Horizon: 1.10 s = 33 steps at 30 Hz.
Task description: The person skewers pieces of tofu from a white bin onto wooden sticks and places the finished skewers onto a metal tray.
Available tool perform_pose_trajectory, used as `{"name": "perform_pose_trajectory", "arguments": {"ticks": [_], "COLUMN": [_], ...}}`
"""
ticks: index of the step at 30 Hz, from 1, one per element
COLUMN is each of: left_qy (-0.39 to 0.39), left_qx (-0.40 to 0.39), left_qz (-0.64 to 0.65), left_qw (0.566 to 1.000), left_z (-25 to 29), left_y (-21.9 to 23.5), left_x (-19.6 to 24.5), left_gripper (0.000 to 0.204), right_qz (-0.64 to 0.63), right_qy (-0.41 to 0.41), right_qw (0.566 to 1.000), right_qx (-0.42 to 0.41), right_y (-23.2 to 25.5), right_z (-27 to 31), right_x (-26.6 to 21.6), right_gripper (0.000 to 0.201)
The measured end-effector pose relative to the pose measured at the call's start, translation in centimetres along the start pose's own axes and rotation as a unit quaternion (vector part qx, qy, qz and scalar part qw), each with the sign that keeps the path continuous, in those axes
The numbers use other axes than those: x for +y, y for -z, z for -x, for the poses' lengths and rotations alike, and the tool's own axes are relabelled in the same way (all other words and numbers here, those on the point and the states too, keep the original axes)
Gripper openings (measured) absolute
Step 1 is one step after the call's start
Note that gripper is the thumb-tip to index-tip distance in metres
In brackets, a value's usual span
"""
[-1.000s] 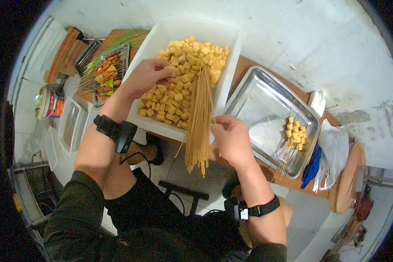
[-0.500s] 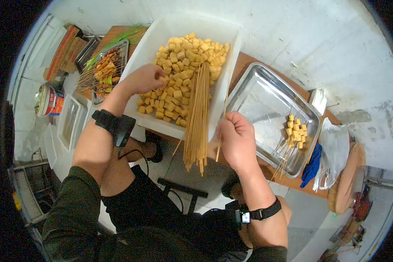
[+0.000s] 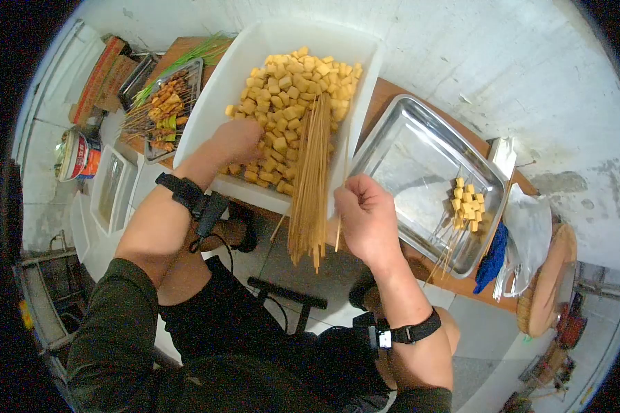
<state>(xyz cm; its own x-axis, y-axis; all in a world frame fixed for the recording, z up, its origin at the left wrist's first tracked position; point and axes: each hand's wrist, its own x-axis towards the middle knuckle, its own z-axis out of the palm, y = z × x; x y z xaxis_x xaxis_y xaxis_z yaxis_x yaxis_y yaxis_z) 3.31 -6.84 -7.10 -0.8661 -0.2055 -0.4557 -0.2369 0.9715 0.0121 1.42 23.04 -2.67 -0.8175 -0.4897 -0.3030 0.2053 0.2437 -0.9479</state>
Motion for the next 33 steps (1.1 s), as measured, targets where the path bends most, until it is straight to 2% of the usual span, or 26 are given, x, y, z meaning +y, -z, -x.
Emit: {"name": "perform_pose_trajectory", "arguments": {"ticks": [7,9,10,11,12,13,14,15,16,17,18,19,20,21,22,24,26,27,28,29,31,33], "left_qy": [0.010,0.015,0.016,-0.008,-0.030,-0.023,-0.011,-0.003,-0.003,-0.035,-0.067,-0.070,-0.075,-0.072,-0.068,-0.072,-0.078,-0.080,-0.083,-0.088,-0.086,-0.087], "left_qx": [0.002,0.011,0.013,0.051,0.090,0.090,0.046,0.000,-0.006,-0.006,-0.004,-0.009,-0.014,0.002,0.019,0.023,0.004,0.011,0.016,0.019,0.030,0.041], "left_qz": [0.014,0.119,0.120,0.180,0.239,0.243,0.316,0.384,0.383,0.487,0.585,0.636,0.636,0.677,0.716,0.724,0.779,0.779,0.788,0.797,0.794,0.789], "left_qw": [1.000,0.993,0.993,0.982,0.966,0.965,0.947,0.923,0.924,0.873,0.808,0.768,0.768,0.732,0.694,0.685,0.622,0.622,0.609,0.597,0.601,0.607], "left_z": [0.0,-0.1,-0.3,-0.5,-0.3,-0.1,0.7,1.0,0.7,0.3,-0.1,0.2,0.3,0.4,0.5,0.6,0.3,0.2,0.2,0.2,0.4,0.3], "left_y": [0.8,1.8,1.9,2.0,2.3,2.6,4.0,4.6,4.1,3.4,3.1,3.4,3.5,3.6,3.8,4.3,4.4,4.5,4.5,4.6,4.7,4.9], "left_x": [-0.2,0.0,-0.3,-0.7,-0.9,-0.9,-0.1,0.4,0.4,0.3,0.4,0.8,1.2,1.5,1.7,2.1,1.9,1.8,2.1,2.2,2.6,2.6], "left_gripper": [0.028,0.026,0.026,0.027,0.029,0.029,0.029,0.029,0.029,0.028,0.026,0.025,0.025,0.026,0.027,0.027,0.027,0.027,0.027,0.027,0.027,0.026], "right_qz": [0.010,-0.136,-0.223,-0.307,-0.352,-0.352,-0.408,-0.513,-0.596,-0.535,-0.469,-0.470,-0.520,-0.565,-0.563,-0.571,-0.571,-0.569,-0.567,-0.548,-0.493,-0.419], "right_qy": [0.010,-0.022,-0.039,-0.058,-0.033,0.012,0.036,0.113,0.188,0.152,0.117,0.118,0.139,0.160,0.162,0.164,0.168,0.167,0.168,0.150,0.111,0.069], "right_qw": [1.000,0.991,0.974,0.950,0.935,0.936,0.912,0.832,0.711,0.756,0.796,0.798,0.797,0.788,0.789,0.756,0.713,0.688,0.687,0.747,0.844,0.905], "right_qx": [0.006,-0.001,-0.012,-0.025,-0.012,-0.018,-0.018,-0.178,-0.322,-0.344,-0.364,-0.359,-0.273,-0.185,-0.183,-0.274,-0.371,-0.419,-0.423,-0.346,-0.178,-0.001], "right_y": [-0.1,-0.1,-0.1,-0.1,-0.3,-0.2,-0.2,0.3,1.1,2.0,2.7,3.0,3.4,3.3,3.5,3.4,2.9,2.6,2.4,2.1,1.6,1.1], "right_z": [0.5,1.4,2.3,3.7,5.4,7.6,9.9,9.9,10.0,10.4,10.6,11.9,14.2,15.2,15.3,14.6,13.0,12.3,11.8,11.2,10.2,8.7], "right_x": [-1.2,-2.2,-3.6,-5.3,-6.5,-8.1,-9.7,-9.7,-9.6,-12.3,-14.8,-14.2,-13.1,-12.8,-12.5,-12.6,-13.1,-13.2,-13.1,-12.8,-11.4,-9.6], "right_gripper": [0.010,0.008,0.007,0.007,0.010,0.011,0.010,0.009,0.009,0.007,0.019,0.019,0.006,0.023,0.023,0.021,0.020,0.019,0.019,0.018,0.015,0.013]}}
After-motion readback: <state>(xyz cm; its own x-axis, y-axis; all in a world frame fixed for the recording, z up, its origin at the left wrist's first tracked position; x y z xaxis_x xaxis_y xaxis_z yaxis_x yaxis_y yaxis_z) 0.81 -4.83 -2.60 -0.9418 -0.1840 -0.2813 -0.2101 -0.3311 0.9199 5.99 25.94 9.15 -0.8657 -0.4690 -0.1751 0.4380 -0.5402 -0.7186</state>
